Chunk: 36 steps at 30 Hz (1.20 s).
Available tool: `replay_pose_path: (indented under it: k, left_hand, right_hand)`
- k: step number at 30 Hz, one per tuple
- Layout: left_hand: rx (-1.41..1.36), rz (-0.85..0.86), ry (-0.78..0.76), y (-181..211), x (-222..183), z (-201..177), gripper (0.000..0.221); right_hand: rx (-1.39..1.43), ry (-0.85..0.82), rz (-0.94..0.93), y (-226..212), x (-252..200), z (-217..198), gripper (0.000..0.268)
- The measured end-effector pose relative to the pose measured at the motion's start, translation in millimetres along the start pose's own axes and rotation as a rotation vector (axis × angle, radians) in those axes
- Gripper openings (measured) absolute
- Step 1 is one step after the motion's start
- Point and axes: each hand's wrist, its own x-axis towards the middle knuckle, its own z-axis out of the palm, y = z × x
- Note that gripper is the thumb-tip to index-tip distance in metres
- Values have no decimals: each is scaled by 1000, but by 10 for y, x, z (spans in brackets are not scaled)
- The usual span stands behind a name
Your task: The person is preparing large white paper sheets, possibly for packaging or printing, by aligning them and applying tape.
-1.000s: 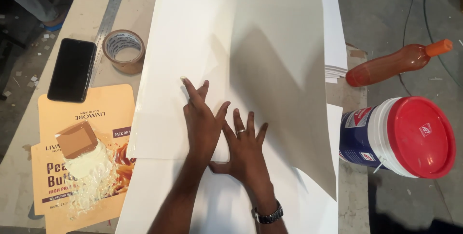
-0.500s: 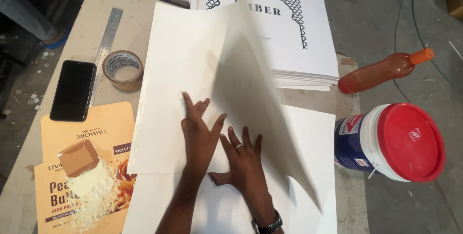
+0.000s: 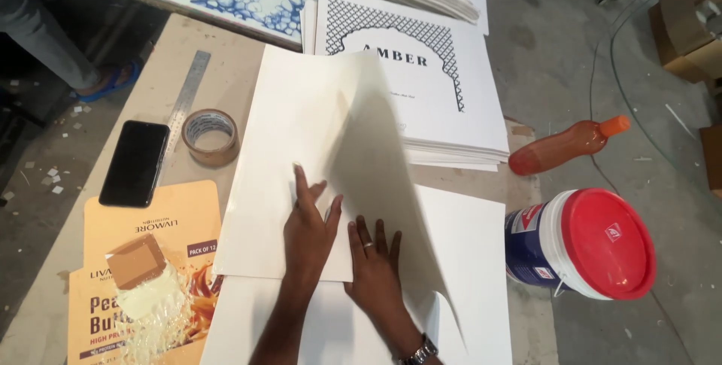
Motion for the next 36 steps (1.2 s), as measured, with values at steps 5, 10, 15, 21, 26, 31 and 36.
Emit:
replay_pose_path:
  k: [5, 10, 15, 21, 26, 31, 36]
  left_hand:
    - [108, 306, 199, -27, -83, 64, 71]
    - [77, 626, 450, -39, -159, 27, 43]
    - [48, 573, 395, -24, -160, 46, 46]
    - [202, 190, -33, -1, -106, 152, 67]
    - [196, 143, -51, -22, -96, 175, 72]
    - [279, 146, -114, -32, -95, 179, 73]
    - [199, 66, -116, 23, -77, 152, 74]
  right_hand:
    - [-7, 100, 45, -15, 17, 23, 100]
    - [27, 163, 139, -38, 67, 28, 99]
    - [-43, 214, 150, -10, 117, 95, 96]
    - [-19, 165, 192, -16, 114, 59, 98]
    - [51, 206, 186, -11, 102, 44, 97]
    - [80, 169, 193, -21, 124, 19, 101]
    - [50, 213, 151, 34, 120, 85, 102]
